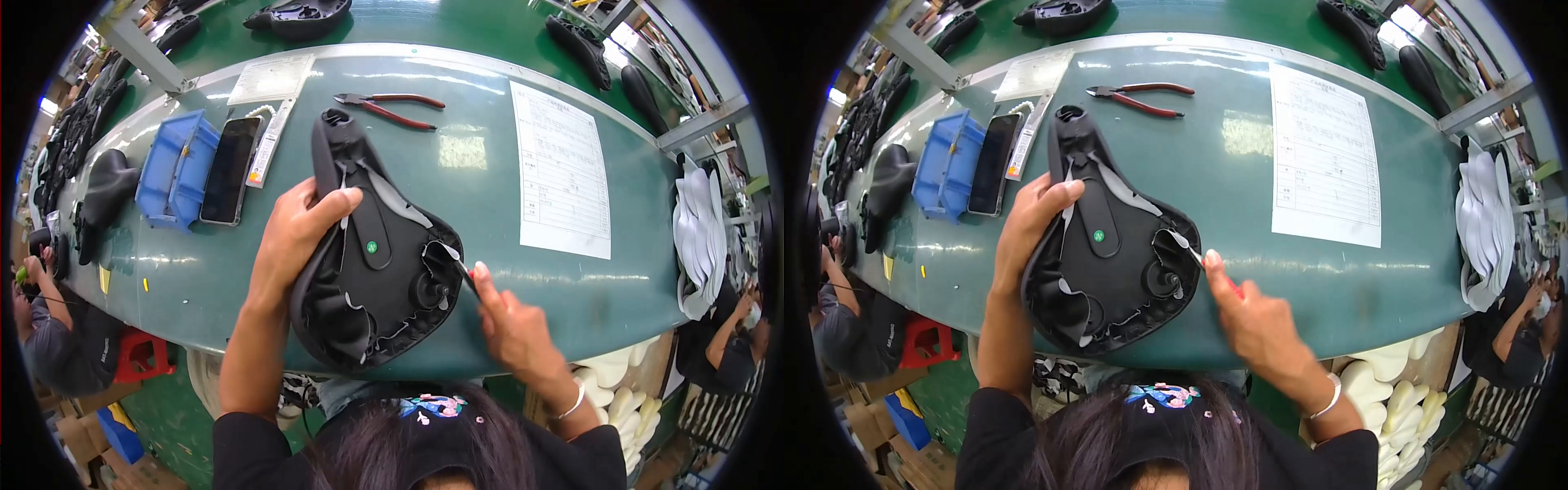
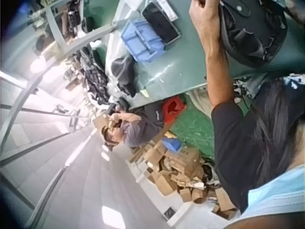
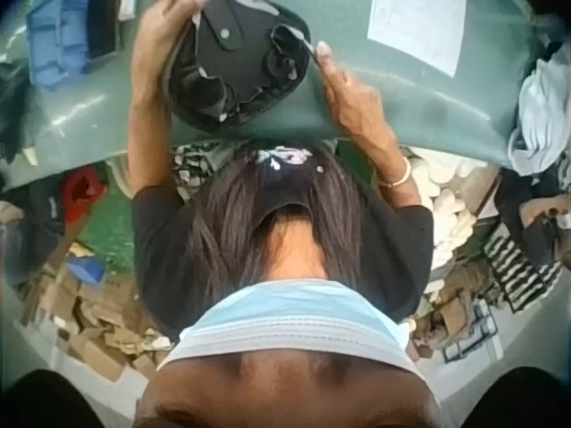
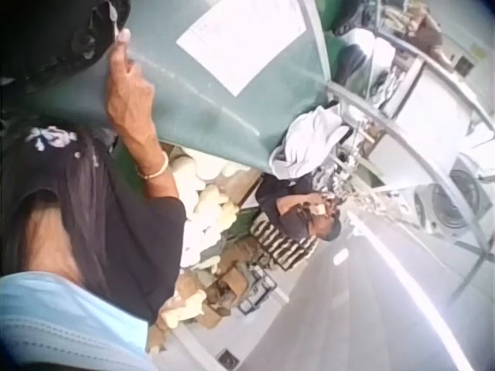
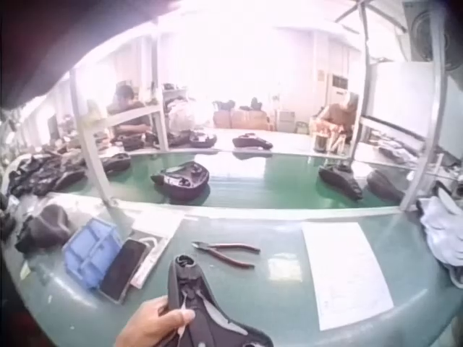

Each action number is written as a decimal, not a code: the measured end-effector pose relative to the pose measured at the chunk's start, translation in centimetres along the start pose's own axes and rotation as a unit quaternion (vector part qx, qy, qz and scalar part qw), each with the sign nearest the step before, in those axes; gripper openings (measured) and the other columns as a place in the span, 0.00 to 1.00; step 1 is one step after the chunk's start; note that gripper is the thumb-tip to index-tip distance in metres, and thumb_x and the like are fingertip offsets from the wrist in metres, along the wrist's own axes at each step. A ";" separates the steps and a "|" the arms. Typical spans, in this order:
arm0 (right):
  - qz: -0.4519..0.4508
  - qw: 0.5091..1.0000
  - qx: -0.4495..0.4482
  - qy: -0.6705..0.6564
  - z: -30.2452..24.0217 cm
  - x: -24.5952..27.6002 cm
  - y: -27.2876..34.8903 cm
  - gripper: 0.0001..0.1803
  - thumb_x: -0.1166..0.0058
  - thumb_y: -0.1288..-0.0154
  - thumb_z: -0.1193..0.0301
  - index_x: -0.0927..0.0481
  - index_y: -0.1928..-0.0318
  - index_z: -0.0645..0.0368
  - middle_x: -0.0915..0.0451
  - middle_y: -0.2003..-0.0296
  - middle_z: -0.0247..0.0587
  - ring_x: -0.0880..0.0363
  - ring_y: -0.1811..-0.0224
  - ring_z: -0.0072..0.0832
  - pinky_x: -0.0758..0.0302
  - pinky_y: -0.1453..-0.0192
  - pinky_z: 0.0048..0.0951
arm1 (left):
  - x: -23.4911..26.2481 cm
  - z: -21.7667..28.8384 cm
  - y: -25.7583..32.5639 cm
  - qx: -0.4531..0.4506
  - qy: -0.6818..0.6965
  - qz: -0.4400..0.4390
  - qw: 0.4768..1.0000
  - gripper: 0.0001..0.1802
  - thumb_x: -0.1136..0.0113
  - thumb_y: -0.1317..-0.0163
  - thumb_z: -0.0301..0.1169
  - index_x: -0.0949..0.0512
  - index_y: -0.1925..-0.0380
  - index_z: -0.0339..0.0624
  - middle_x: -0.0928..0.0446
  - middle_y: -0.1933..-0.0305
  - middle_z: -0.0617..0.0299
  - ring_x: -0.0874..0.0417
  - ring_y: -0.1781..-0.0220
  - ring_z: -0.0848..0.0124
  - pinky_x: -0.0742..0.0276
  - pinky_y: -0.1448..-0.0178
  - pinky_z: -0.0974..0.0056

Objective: Trimming excess fabric and foam from the underside of bicycle saddles using a utility knife.

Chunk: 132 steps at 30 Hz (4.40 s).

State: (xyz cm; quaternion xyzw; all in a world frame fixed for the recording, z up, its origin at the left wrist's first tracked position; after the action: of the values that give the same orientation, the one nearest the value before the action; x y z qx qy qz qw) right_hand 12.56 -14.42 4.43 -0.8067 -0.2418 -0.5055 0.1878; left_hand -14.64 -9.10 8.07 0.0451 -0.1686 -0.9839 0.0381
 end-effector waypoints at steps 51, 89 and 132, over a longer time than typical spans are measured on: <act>0.042 0.988 -0.077 0.127 -1.5 4.0 -3.2 0.30 0.46 0.40 0.71 0.31 0.36 0.39 0.27 0.82 0.39 0.28 0.83 0.39 0.35 0.79 0.37 | -4.3 1.0 -1.0 -0.481 -0.507 0.039 0.714 0.11 0.36 0.53 0.23 0.28 0.71 0.38 0.31 0.73 0.65 0.33 0.71 0.75 0.35 0.67 0.69; -0.090 0.971 0.036 0.217 -2.5 8.6 -2.6 0.28 0.44 0.41 0.71 0.28 0.38 0.42 0.32 0.86 0.34 0.36 0.88 0.33 0.40 0.79 0.34 | -3.5 -0.2 0.2 -0.341 -0.412 -0.291 0.793 0.15 0.32 0.49 0.40 0.24 0.74 0.41 0.27 0.71 0.61 0.30 0.59 0.62 0.35 0.52 0.59; -0.002 0.982 -0.052 0.180 -6.2 4.4 1.6 0.28 0.41 0.43 0.70 0.26 0.40 0.45 0.29 0.85 0.36 0.32 0.86 0.34 0.36 0.78 0.33 | 1.9 -1.4 -0.4 -0.285 0.474 -0.123 0.824 0.28 0.57 0.31 0.56 0.35 0.81 0.46 0.38 0.83 0.67 0.41 0.83 0.77 0.44 0.78 0.74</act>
State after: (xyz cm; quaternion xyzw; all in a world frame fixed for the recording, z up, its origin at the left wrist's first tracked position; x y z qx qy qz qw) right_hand 10.65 -18.26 10.89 -0.7107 -0.1785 -0.6549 0.1851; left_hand -16.42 -9.39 6.46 0.5134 0.1654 -0.8420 0.0032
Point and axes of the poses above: each hand's wrist, its own y-axis away from the middle knuckle, its own x-axis out of the back of the hand, z = x × y, the point moved 2 cm from there along -y, towards the middle knuckle
